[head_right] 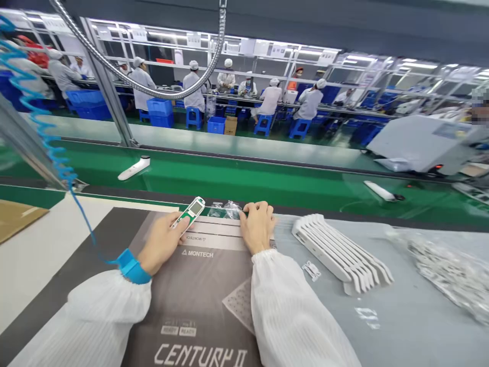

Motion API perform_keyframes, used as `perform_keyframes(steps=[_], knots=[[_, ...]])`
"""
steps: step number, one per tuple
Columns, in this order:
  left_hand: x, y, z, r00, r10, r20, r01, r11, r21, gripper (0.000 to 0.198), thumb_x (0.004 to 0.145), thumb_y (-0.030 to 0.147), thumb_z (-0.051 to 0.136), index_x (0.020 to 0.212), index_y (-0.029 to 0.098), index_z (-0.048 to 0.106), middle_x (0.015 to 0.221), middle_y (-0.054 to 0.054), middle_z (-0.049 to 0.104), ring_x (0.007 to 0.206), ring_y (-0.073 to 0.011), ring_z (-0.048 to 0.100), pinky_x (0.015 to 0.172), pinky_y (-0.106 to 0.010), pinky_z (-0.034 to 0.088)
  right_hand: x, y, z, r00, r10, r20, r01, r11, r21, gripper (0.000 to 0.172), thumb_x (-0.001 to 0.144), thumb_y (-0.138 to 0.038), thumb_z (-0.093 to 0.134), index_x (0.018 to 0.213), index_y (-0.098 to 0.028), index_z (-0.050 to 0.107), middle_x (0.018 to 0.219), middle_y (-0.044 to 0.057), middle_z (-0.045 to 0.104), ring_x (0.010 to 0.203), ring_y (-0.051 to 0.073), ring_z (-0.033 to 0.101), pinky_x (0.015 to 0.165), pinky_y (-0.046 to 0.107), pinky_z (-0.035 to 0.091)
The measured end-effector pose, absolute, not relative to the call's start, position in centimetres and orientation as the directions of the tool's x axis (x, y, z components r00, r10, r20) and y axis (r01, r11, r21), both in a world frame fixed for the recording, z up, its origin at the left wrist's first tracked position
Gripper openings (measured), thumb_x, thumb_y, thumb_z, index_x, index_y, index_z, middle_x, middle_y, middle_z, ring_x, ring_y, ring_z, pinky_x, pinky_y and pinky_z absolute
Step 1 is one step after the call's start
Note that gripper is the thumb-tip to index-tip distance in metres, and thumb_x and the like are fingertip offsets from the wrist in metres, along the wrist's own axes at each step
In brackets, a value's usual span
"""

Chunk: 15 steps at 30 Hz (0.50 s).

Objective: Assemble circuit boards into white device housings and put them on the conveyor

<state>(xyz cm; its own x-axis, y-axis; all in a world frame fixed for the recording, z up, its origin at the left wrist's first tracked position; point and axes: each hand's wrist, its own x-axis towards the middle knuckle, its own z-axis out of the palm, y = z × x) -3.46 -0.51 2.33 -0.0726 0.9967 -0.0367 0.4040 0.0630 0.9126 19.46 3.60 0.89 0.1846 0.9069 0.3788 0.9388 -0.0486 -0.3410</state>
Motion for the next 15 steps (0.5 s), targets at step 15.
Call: perform_keyframes(steps=[15], knots=[[-3.3, -0.9, 3.3, -0.078, 0.996, -0.051, 0.362, 0.076, 0.929, 0.036, 0.085, 0.048, 0.052, 0.095, 0.018, 0.068, 0.072, -0.003, 0.069, 0.061, -0.0182, 0.060, 0.057, -0.027, 0.044, 31.5, -7.7, 2.5, 0.183, 0.937, 0.298, 0.961, -0.234, 0.144, 0.041, 0.096, -0.039, 0.042, 0.073, -0.022, 0.070, 0.095, 0.008, 0.068, 0.093, 0.026, 0.058, 0.074, 0.040, 0.033]])
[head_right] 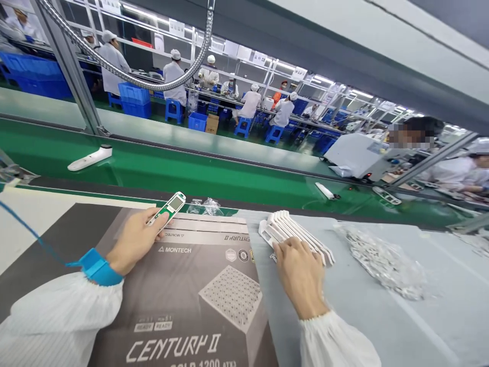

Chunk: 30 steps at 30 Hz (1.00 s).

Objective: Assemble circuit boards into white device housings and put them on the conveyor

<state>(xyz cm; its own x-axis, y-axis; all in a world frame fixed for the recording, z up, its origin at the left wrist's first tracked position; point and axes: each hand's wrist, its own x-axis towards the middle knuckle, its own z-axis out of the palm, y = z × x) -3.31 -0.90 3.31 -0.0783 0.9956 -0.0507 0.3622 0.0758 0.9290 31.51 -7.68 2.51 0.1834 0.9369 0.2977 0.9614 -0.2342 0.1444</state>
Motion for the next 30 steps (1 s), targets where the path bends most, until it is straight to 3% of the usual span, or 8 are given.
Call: perform_keyframes(steps=[5, 10, 14, 17, 19, 24, 27, 30], knots=[[-3.5, -0.8, 3.1, -0.078, 0.995, -0.060, 0.358, 0.084, 0.930, 0.038, 0.084, 0.050, 0.052, 0.094, 0.017, 0.068, 0.074, -0.004, 0.069, 0.060, -0.0184, 0.060, 0.058, -0.028, 0.045, 30.6, -6.7, 4.0, 0.220, 0.963, 0.156, 0.963, -0.240, 0.120, 0.036, 0.097, -0.030, 0.040, 0.082, -0.021, 0.071, 0.095, 0.009, 0.071, 0.092, 0.025, 0.061, 0.069, 0.035, 0.036], [-3.5, -0.9, 3.1, -0.062, 0.996, -0.058, 0.361, 0.076, 0.930, 0.038, 0.084, 0.050, 0.052, 0.096, 0.017, 0.068, 0.077, -0.005, 0.070, 0.061, -0.0179, 0.060, 0.056, -0.027, 0.044, 30.8, -4.9, 4.7, 0.293, 0.955, -0.044, 0.951, -0.287, 0.117, 0.014, 0.088, -0.023, 0.056, 0.095, -0.018, 0.067, 0.088, 0.013, 0.070, 0.083, 0.026, 0.064, 0.060, 0.032, 0.030], [-3.4, -0.9, 3.0, -0.050, 0.997, -0.063, 0.324, 0.076, 0.943, 0.038, 0.084, 0.050, 0.053, 0.098, 0.018, 0.067, 0.086, -0.006, 0.073, 0.061, -0.0171, 0.060, 0.054, -0.026, 0.043, 31.6, -3.2, 5.4, 0.240, 0.964, -0.116, 0.969, -0.230, 0.095, 0.006, 0.075, -0.022, 0.069, 0.076, -0.018, 0.064, 0.075, 0.008, 0.066, 0.072, 0.021, 0.061, 0.058, 0.029, 0.030], [-3.4, -0.8, 3.0, -0.051, 0.996, -0.069, 0.312, 0.081, 0.947, 0.036, 0.084, 0.049, 0.054, 0.096, 0.018, 0.067, 0.080, -0.005, 0.072, 0.061, -0.0172, 0.060, 0.055, -0.026, 0.043, 32.1, -2.6, 7.4, 0.103, 0.975, -0.197, 0.992, -0.116, -0.052, 0.019, 0.075, -0.028, 0.066, 0.059, -0.020, 0.060, 0.062, 0.001, 0.061, 0.062, 0.016, 0.054, 0.057, 0.028, 0.033], [-3.4, -0.7, 3.0, -0.044, 0.996, -0.077, 0.278, 0.086, 0.957, 0.035, 0.084, 0.049, 0.055, 0.096, 0.018, 0.067, 0.082, -0.005, 0.072, 0.061, -0.0163, 0.059, 0.055, -0.026, 0.044, 31.6, -2.4, 9.0, 0.030, 0.977, -0.210, 0.955, -0.090, -0.282, 0.025, 0.079, -0.036, 0.062, 0.059, -0.021, 0.061, 0.062, 0.000, 0.060, 0.059, 0.015, 0.051, 0.056, 0.028, 0.034], [-3.0, -0.8, 3.1, -0.002, 0.996, -0.088, 0.169, 0.087, 0.982, 0.044, 0.087, 0.053, 0.053, 0.113, 0.020, 0.063, 0.098, -0.005, 0.072, 0.062, -0.0143, 0.059, 0.056, -0.026, 0.047, 25.9, -1.3, 9.3, -0.046, 0.975, -0.217, 0.481, -0.169, -0.860, 0.025, 0.078, -0.044, 0.066, 0.076, -0.020, 0.064, 0.053, -0.004, 0.053, 0.050, 0.012, 0.046, 0.051, 0.026, 0.037], [-2.6, -1.0, 3.0, 0.031, 1.000, 0.004, 0.197, -0.009, 0.980, 0.046, 0.094, 0.053, 0.042, 0.122, 0.022, 0.061, 0.107, -0.005, 0.070, 0.078, -0.0172, 0.065, 0.067, -0.028, 0.051, 20.5, -0.3, 6.3, -0.158, 0.965, -0.209, 0.139, -0.188, -0.972, 0.024, 0.079, -0.041, 0.068, 0.088, -0.019, 0.063, 0.054, -0.006, 0.052, 0.048, 0.010, 0.046, 0.050, 0.025, 0.041], [-2.1, -1.4, 2.9, 0.112, 0.985, 0.134, 0.239, -0.158, 0.958, 0.038, 0.094, 0.043, 0.048, 0.123, 0.023, 0.062, 0.118, -0.004, 0.068, 0.102, -0.0203, 0.063, 0.088, -0.030, 0.049, 16.0, -0.2, 3.3, -0.231, 0.966, -0.116, -0.143, -0.152, -0.978, 0.031, 0.082, -0.044, 0.069, 0.099, -0.020, 0.063, 0.074, -0.002, 0.063, 0.063, 0.011, 0.057, 0.066, 0.028, 0.052]])
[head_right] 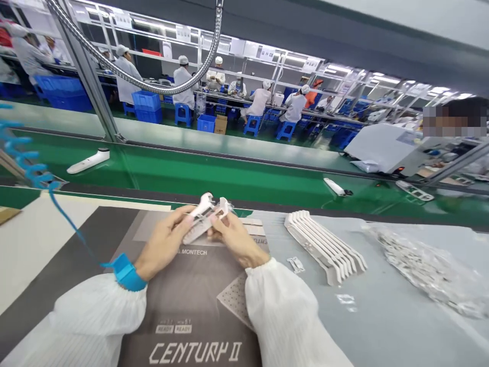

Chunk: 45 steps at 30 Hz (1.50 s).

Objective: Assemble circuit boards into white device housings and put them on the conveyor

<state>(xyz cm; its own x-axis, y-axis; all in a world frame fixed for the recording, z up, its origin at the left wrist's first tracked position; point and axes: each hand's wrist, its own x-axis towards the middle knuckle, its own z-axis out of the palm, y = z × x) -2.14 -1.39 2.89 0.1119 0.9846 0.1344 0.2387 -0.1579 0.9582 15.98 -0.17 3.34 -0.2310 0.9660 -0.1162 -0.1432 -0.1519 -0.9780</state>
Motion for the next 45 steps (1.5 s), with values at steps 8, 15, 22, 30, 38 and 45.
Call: perform_keyframes(steps=[8, 15, 22, 30, 38, 45], knots=[[-2.1, -1.6, 3.0, 0.082, 0.982, 0.167, 0.321, -0.185, 0.929, 0.030, 0.084, 0.032, 0.065, 0.113, 0.022, 0.067, 0.116, -0.005, 0.068, 0.106, -0.0228, 0.061, 0.094, -0.035, 0.047, 14.1, -1.4, 1.5, -0.311, 0.950, -0.027, -0.383, -0.152, -0.911, 0.039, 0.087, -0.044, 0.066, 0.117, -0.019, 0.063, 0.116, 0.007, 0.068, 0.104, 0.019, 0.065, 0.101, 0.041, 0.048], [-2.4, -1.4, 2.8, 0.156, 0.982, 0.109, 0.165, -0.135, 0.977, 0.031, 0.083, 0.035, 0.069, 0.111, 0.020, 0.066, 0.114, -0.006, 0.069, 0.105, -0.0235, 0.065, 0.093, -0.036, 0.050, 14.3, -1.3, 1.5, -0.242, 0.970, 0.017, -0.423, -0.089, -0.902, 0.039, 0.086, -0.045, 0.068, 0.116, -0.020, 0.066, 0.115, 0.008, 0.070, 0.107, 0.023, 0.066, 0.103, 0.045, 0.047], [-1.7, -1.4, 2.3, 0.155, 0.986, 0.061, 0.034, -0.067, 0.997, 0.037, 0.084, 0.040, 0.069, 0.114, 0.019, 0.063, 0.111, -0.007, 0.071, 0.104, -0.0234, 0.066, 0.092, -0.036, 0.051, 14.0, -1.3, 1.6, -0.177, 0.984, 0.037, -0.444, -0.046, -0.895, 0.036, 0.086, -0.047, 0.067, 0.110, -0.020, 0.069, 0.109, 0.007, 0.072, 0.105, 0.023, 0.066, 0.104, 0.045, 0.045], [-1.3, -1.5, 2.0, 0.129, 0.985, 0.117, 0.059, -0.125, 0.990, 0.034, 0.087, 0.040, 0.065, 0.113, 0.020, 0.062, 0.114, -0.006, 0.070, 0.106, -0.0214, 0.065, 0.093, -0.033, 0.052, 13.8, -1.2, 1.3, -0.167, 0.986, 0.025, -0.445, -0.053, -0.894, 0.038, 0.083, -0.045, 0.070, 0.111, -0.019, 0.068, 0.107, 0.007, 0.073, 0.100, 0.022, 0.067, 0.099, 0.041, 0.048], [1.0, -4.0, 2.1, 0.447, 0.881, 0.156, 0.770, -0.468, 0.434, 0.049, 0.098, 0.051, 0.041, 0.126, 0.015, 0.057, 0.107, -0.015, 0.072, 0.090, -0.0323, 0.070, 0.076, -0.042, 0.054, 14.1, -1.0, 2.3, -0.081, 0.942, -0.325, -0.823, -0.247, -0.512, 0.055, 0.098, -0.056, 0.032, 0.067, -0.019, 0.060, 0.054, 0.000, 0.056, 0.056, 0.013, 0.057, 0.063, 0.028, 0.051], [0.0, -2.9, 3.0, 0.369, 0.924, 0.102, 0.870, -0.382, 0.313, 0.049, 0.096, 0.057, 0.039, 0.112, 0.018, 0.063, 0.089, -0.012, 0.074, 0.081, -0.0330, 0.071, 0.069, -0.042, 0.053, 15.0, -1.2, 2.8, -0.221, 0.933, -0.285, -0.794, -0.341, -0.503, 0.045, 0.096, -0.052, 0.042, 0.074, -0.019, 0.061, 0.064, 0.000, 0.059, 0.068, 0.015, 0.061, 0.068, 0.028, 0.052]])
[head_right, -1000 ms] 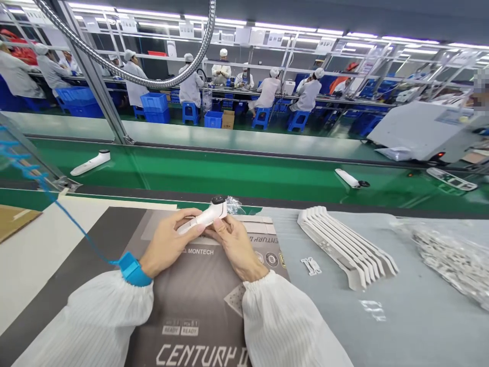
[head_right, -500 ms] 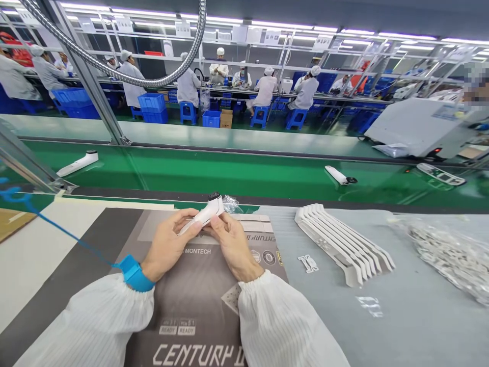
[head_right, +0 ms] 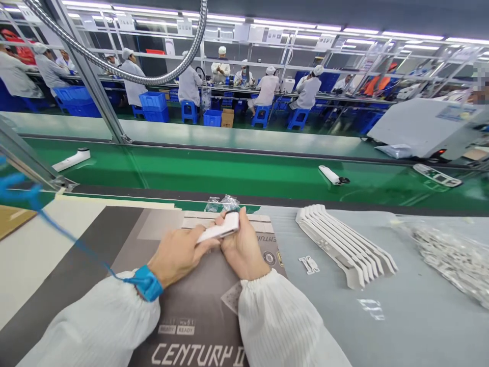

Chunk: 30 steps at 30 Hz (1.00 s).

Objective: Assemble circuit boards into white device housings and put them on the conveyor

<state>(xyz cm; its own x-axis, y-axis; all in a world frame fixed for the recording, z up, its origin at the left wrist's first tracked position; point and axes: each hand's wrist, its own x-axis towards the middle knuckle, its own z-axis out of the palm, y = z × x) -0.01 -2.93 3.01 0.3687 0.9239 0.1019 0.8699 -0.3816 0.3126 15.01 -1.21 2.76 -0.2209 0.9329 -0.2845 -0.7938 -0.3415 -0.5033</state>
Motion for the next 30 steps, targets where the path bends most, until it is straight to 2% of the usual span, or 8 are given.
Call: perform_keyframes(steps=[3, 5, 10, 15, 20, 24, 27, 30], knots=[[-0.8, -2.6, 2.8, 0.248, 0.918, 0.309, 0.808, -0.372, 0.456, 0.046, 0.095, 0.053, 0.048, 0.128, 0.021, 0.054, 0.113, -0.010, 0.071, 0.105, -0.0285, 0.066, 0.087, -0.042, 0.051, 14.1, -1.7, 2.6, -0.295, 0.944, -0.148, -0.722, -0.322, -0.613, 0.032, 0.094, -0.048, 0.053, 0.095, -0.019, 0.067, 0.095, 0.003, 0.069, 0.098, 0.017, 0.064, 0.088, 0.029, 0.052], [-0.7, -2.8, 2.6, 0.229, 0.874, 0.429, 0.733, -0.445, 0.515, 0.048, 0.095, 0.048, 0.052, 0.135, 0.023, 0.047, 0.127, -0.009, 0.065, 0.117, -0.0246, 0.060, 0.097, -0.041, 0.046, 13.3, -2.1, 2.3, -0.306, 0.945, -0.117, -0.701, -0.307, -0.644, 0.026, 0.091, -0.043, 0.060, 0.102, -0.020, 0.067, 0.103, 0.004, 0.070, 0.106, 0.018, 0.062, 0.096, 0.032, 0.050], [1.0, -3.3, 2.4, 0.219, 0.813, 0.540, 0.729, -0.504, 0.464, 0.033, 0.100, 0.035, 0.040, 0.124, 0.019, 0.057, 0.122, -0.010, 0.067, 0.111, -0.0248, 0.062, 0.095, -0.041, 0.046, 12.0, -2.5, 1.4, -0.207, 0.969, -0.135, -0.709, -0.244, -0.661, 0.025, 0.082, -0.039, 0.073, 0.098, -0.020, 0.068, 0.104, 0.005, 0.071, 0.112, 0.021, 0.062, 0.103, 0.037, 0.048], [-0.6, -2.5, 2.8, 0.282, 0.899, 0.335, 0.729, -0.427, 0.534, 0.043, 0.096, 0.046, 0.048, 0.133, 0.024, 0.052, 0.125, -0.008, 0.066, 0.112, -0.0277, 0.063, 0.092, -0.043, 0.048, 12.5, -1.8, 1.1, -0.175, 0.969, -0.174, -0.655, -0.246, -0.714, 0.029, 0.082, -0.045, 0.071, 0.093, -0.018, 0.069, 0.106, 0.008, 0.071, 0.111, 0.023, 0.063, 0.099, 0.038, 0.052], [-6.1, 0.9, 4.6, 0.128, 0.992, -0.013, 0.771, -0.091, 0.631, 0.033, 0.088, 0.051, 0.057, 0.101, 0.022, 0.065, 0.087, -0.007, 0.074, 0.080, -0.0249, 0.069, 0.069, -0.034, 0.050, 13.5, -0.7, 0.2, 0.033, 0.977, -0.209, -0.585, -0.151, -0.797, 0.031, 0.083, -0.046, 0.071, 0.100, -0.021, 0.068, 0.115, 0.009, 0.069, 0.102, 0.021, 0.067, 0.095, 0.038, 0.055], [-9.4, 6.7, 6.7, -0.136, 0.990, 0.040, 0.790, 0.084, 0.607, 0.027, 0.089, 0.032, 0.055, 0.112, 0.019, 0.060, 0.084, -0.006, 0.074, 0.069, -0.0192, 0.068, 0.063, -0.028, 0.048, 13.7, -0.4, -0.3, 0.049, 0.975, -0.217, -0.551, -0.155, -0.820, 0.030, 0.081, -0.045, 0.074, 0.098, -0.021, 0.069, 0.113, 0.008, 0.069, 0.094, 0.019, 0.068, 0.090, 0.037, 0.058], [-10.5, 10.6, 7.4, -0.233, 0.969, 0.088, 0.808, 0.143, 0.571, 0.034, 0.087, 0.016, 0.052, 0.120, 0.017, 0.056, 0.099, -0.011, 0.073, 0.091, -0.0224, 0.069, 0.078, -0.032, 0.050, 13.7, -0.3, -0.4, 0.035, 0.976, -0.216, -0.547, -0.163, -0.821, 0.030, 0.079, -0.044, 0.076, 0.097, -0.022, 0.070, 0.111, 0.006, 0.070, 0.092, 0.017, 0.068, 0.089, 0.034, 0.058], [-10.7, 11.9, 7.2, -0.296, 0.947, 0.125, 0.823, 0.186, 0.537, 0.033, 0.081, 0.007, 0.053, 0.112, 0.016, 0.060, 0.115, -0.014, 0.070, 0.110, -0.0258, 0.064, 0.094, -0.036, 0.046, 13.7, -0.3, -0.5, 0.022, 0.976, -0.216, -0.555, -0.168, -0.815, 0.031, 0.075, -0.043, 0.079, 0.096, -0.022, 0.070, 0.106, 0.004, 0.070, 0.088, 0.015, 0.067, 0.086, 0.031, 0.057]])
